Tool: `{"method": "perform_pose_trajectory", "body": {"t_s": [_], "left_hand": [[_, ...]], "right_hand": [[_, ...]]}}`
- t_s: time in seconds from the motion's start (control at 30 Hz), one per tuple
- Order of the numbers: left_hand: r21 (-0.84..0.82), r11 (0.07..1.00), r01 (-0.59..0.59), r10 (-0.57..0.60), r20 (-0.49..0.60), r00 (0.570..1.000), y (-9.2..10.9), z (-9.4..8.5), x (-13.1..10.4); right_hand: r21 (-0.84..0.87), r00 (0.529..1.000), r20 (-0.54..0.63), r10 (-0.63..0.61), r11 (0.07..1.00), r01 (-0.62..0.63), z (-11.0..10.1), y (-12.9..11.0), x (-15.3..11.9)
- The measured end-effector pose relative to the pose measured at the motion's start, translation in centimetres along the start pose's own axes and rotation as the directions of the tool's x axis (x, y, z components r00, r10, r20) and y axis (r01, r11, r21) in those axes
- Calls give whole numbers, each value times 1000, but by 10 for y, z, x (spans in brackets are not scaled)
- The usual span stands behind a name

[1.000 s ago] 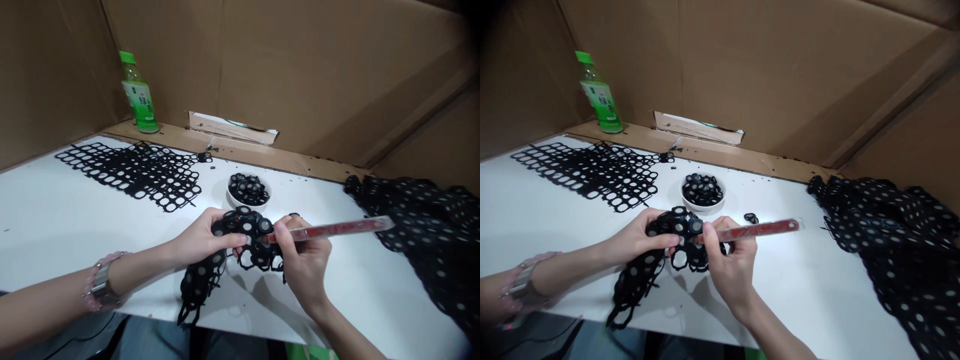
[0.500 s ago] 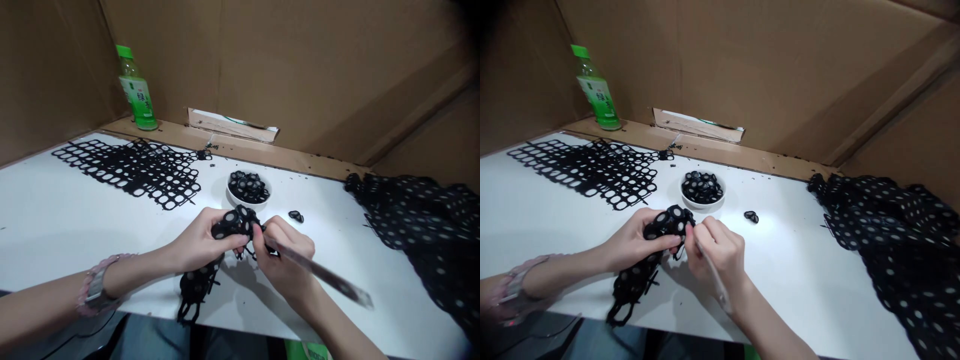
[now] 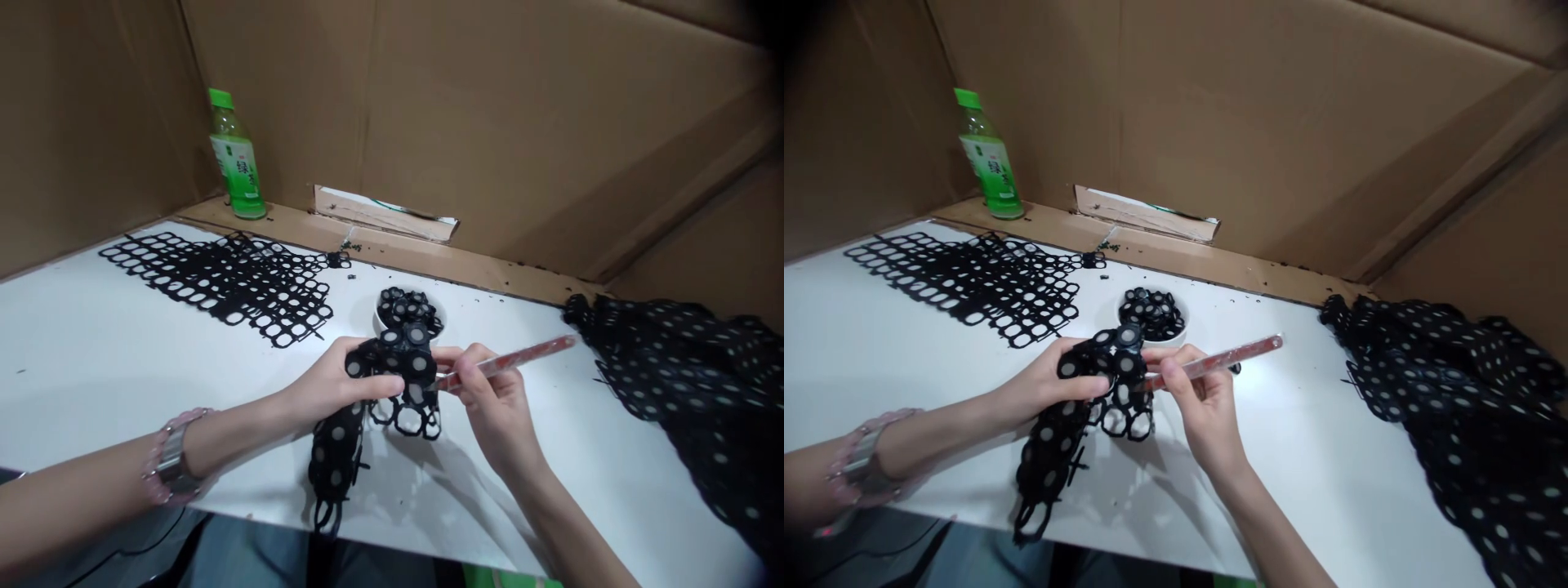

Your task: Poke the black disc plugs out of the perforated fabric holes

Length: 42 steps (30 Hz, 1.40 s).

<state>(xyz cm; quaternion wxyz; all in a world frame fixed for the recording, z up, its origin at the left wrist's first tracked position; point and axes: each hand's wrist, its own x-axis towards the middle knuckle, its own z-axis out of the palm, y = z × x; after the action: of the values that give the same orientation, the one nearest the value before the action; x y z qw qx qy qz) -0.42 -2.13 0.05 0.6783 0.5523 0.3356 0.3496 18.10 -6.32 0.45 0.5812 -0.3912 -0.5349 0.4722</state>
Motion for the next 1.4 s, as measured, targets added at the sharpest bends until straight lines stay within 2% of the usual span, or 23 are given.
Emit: {"method": "perform_pose_trajectory", "body": {"t_s": [0.07, 0.27, 0.47, 0.53, 0.67, 0.83, 0.93, 1.03, 1.4], "left_hand": [[1, 1000, -2, 2, 35, 999, -1, 1, 0], [49, 998, 40, -40, 2, 999, 2, 1, 1], [-19, 999, -47, 43, -186, 982, 3, 1, 1], [-18, 998, -63, 58, -214, 975, 1, 2, 1], [-3, 997, -73, 71, -184, 980, -1, 2, 2], [41, 997, -70, 75, -151, 986, -1, 0, 2], [72, 997, -40, 46, -87, 995, 0, 0, 2], [109, 994, -8, 13, -42, 999, 1, 0, 2], [99, 994, -54, 71, -168, 983, 2, 4, 1]], "right_hand": [[17, 1000, 11, 8, 1000, -8, 2, 0, 0], [39, 997, 43, 63, 997, -65, 1, 1, 0], [-25, 996, -3, 94, 995, -94, 3, 2, -1], [-47, 995, -5, 98, 994, -98, 6, 2, -2], [-80, 996, -4, 91, 993, -91, 12, 2, -2], [-82, 995, -89, 48, 995, -55, 9, 5, -3], [-60, 995, -100, 25, 998, -31, 8, 5, -4], [-112, 993, -116, 15, 993, -28, 8, 3, -5], [-148, 990, -142, 7, 989, -29, 15, -1, -6]]}}
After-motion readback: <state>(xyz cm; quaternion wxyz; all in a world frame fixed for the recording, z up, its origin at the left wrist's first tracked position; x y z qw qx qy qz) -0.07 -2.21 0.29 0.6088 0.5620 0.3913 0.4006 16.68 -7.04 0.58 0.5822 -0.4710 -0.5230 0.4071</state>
